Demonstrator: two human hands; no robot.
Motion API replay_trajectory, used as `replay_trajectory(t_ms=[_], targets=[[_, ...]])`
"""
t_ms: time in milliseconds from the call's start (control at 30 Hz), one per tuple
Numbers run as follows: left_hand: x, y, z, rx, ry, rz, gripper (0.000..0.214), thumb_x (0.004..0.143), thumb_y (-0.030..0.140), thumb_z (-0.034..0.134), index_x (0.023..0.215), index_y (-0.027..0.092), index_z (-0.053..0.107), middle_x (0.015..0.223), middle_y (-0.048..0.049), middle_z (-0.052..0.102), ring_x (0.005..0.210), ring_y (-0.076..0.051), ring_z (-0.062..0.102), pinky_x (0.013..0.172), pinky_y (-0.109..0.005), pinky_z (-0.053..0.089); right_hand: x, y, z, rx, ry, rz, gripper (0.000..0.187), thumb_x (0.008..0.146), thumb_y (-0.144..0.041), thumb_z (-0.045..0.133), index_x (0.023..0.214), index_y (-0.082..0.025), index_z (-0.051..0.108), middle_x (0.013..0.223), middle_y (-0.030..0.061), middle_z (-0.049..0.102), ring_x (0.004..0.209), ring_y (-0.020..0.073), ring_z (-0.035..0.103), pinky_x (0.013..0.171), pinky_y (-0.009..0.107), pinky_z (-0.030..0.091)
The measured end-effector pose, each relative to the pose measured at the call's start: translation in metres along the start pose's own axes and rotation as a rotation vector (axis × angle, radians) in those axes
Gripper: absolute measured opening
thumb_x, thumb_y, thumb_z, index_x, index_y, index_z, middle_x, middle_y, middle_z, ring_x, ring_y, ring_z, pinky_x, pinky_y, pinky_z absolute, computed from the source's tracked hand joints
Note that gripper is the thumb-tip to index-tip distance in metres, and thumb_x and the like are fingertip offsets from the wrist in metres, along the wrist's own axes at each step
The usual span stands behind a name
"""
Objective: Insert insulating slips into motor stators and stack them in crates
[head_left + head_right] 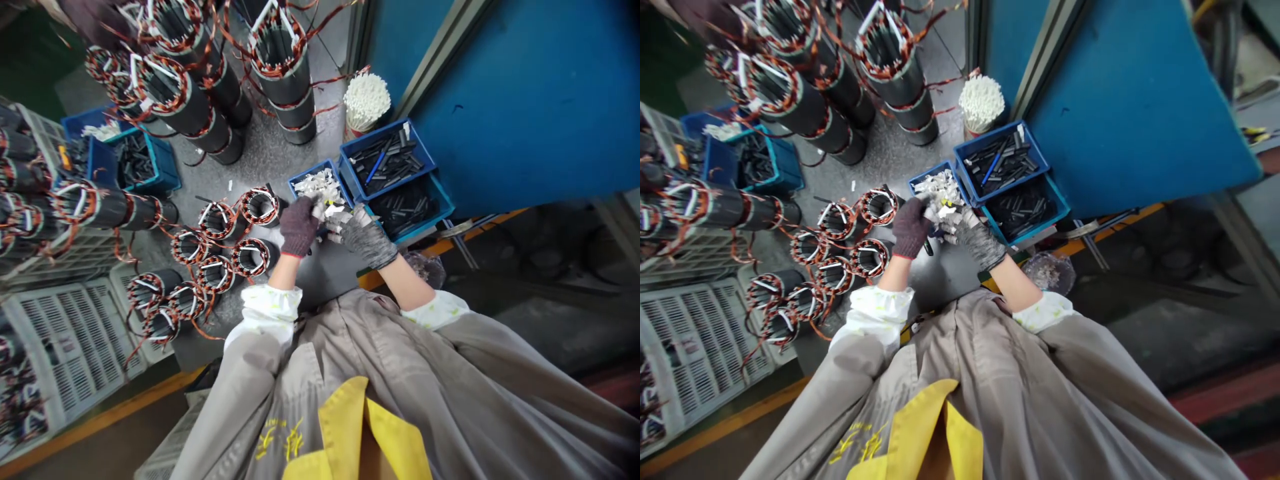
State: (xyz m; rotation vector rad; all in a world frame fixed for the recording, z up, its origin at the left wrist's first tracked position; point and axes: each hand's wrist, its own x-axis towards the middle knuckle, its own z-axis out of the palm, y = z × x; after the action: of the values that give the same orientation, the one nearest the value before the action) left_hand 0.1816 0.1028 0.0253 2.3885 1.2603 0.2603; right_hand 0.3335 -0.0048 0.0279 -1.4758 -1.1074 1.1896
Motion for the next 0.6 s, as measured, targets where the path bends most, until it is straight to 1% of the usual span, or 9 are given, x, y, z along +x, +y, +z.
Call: replay_trajectory(t_ms=[67, 100, 200, 300, 400, 467, 500, 567, 600], targets=[[0.003, -0.010, -0.005, 0.003, -0.012, 0.021, 0.047, 0.115, 0.050, 0.060, 0.150, 0.021, 0.074, 0.139, -0.0156, 0.083, 0.130, -0.032, 0.076, 0.109, -0.040, 0.058, -0.003, 0.004, -0.005, 0.211, -0.008, 0.157, 0.054, 0.118, -0.064, 0.041, 0.114, -0.030, 0.082, 0.124, 0.0079, 0.090, 0.135, 0.0269, 0.082, 0.116, 0.057, 0.067], [0.002, -0.012, -0.007, 0.009, -0.039, 0.051, 0.050, 0.114, 0.051, 0.062, 0.153, 0.021, 0.073, 0.141, -0.0161, 0.082, 0.132, -0.032, 0.075, 0.110, -0.041, 0.058, -0.003, 0.006, -0.007, 0.311, -0.006, 0.233, 0.055, 0.116, -0.069, 0.042, 0.120, -0.030, 0.082, 0.130, 0.0091, 0.089, 0.140, 0.0292, 0.080, 0.119, 0.061, 0.065], [-0.005, -0.002, -0.012, 0.047, -0.154, 0.086, 0.041, 0.111, 0.048, 0.069, 0.139, 0.020, 0.080, 0.130, -0.0159, 0.084, 0.127, -0.034, 0.077, 0.107, -0.041, 0.057, -0.001, 0.012, -0.005, 0.436, 0.021, 0.358, 0.059, 0.113, -0.074, 0.046, 0.129, -0.030, 0.082, 0.137, 0.0099, 0.087, 0.146, 0.0314, 0.076, 0.123, 0.061, 0.062], [-0.011, 0.013, -0.007, -0.037, -0.139, 0.006, 0.025, 0.109, 0.044, 0.074, 0.111, 0.021, 0.084, 0.111, -0.0133, 0.085, 0.115, -0.033, 0.080, 0.099, -0.040, 0.057, -0.004, 0.014, -0.001, 0.286, 0.034, 0.252, 0.056, 0.112, -0.067, 0.051, 0.132, -0.028, 0.084, 0.141, 0.0100, 0.085, 0.148, 0.0310, 0.074, 0.131, 0.058, 0.057], [-0.014, 0.017, 0.002, -0.364, -0.007, -0.137, 0.032, 0.100, 0.052, 0.084, 0.090, 0.022, 0.079, 0.092, -0.0081, 0.082, 0.100, -0.029, 0.079, 0.095, -0.038, 0.059, -0.012, 0.011, -0.003, 0.083, 0.072, 0.112, 0.043, 0.100, -0.050, 0.073, 0.135, -0.030, 0.086, 0.149, 0.0049, 0.083, 0.159, 0.0304, 0.066, 0.146, 0.053, 0.040], [-0.015, 0.012, 0.004, -0.700, 0.071, -0.257, 0.038, 0.094, 0.058, 0.088, 0.092, 0.021, 0.081, 0.087, -0.0052, 0.080, 0.093, -0.026, 0.078, 0.093, -0.039, 0.062, -0.017, 0.011, -0.010, -0.066, 0.113, 0.056, 0.044, 0.095, -0.039, 0.076, 0.137, -0.029, 0.087, 0.151, 0.0035, 0.082, 0.161, 0.0309, 0.063, 0.149, 0.051, 0.036], [-0.015, 0.007, 0.004, -0.858, 0.107, -0.312, 0.040, 0.093, 0.060, 0.087, 0.097, 0.021, 0.082, 0.087, -0.0046, 0.081, 0.092, -0.025, 0.078, 0.093, -0.039, 0.064, -0.019, 0.013, -0.015, -0.130, 0.134, 0.040, 0.045, 0.096, -0.037, 0.073, 0.138, -0.027, 0.087, 0.151, 0.0044, 0.082, 0.160, 0.0314, 0.065, 0.148, 0.051, 0.038], [-0.016, -0.003, 0.000, -1.027, 0.163, -0.355, 0.041, 0.097, 0.059, 0.081, 0.111, 0.021, 0.084, 0.098, -0.0058, 0.085, 0.100, -0.025, 0.081, 0.099, -0.041, 0.067, -0.026, 0.019, -0.029, -0.182, 0.197, 0.061, 0.045, 0.100, -0.037, 0.066, 0.138, -0.023, 0.086, 0.146, 0.0078, 0.084, 0.148, 0.0318, 0.074, 0.140, 0.052, 0.050], [-0.015, -0.008, -0.003, -1.003, 0.173, -0.341, 0.038, 0.100, 0.055, 0.077, 0.117, 0.022, 0.085, 0.107, -0.0073, 0.087, 0.109, -0.026, 0.081, 0.105, -0.042, 0.066, -0.030, 0.024, -0.036, -0.188, 0.217, 0.102, 0.044, 0.101, -0.038, 0.065, 0.135, -0.021, 0.086, 0.138, 0.0095, 0.087, 0.136, 0.0317, 0.080, 0.132, 0.052, 0.058]])
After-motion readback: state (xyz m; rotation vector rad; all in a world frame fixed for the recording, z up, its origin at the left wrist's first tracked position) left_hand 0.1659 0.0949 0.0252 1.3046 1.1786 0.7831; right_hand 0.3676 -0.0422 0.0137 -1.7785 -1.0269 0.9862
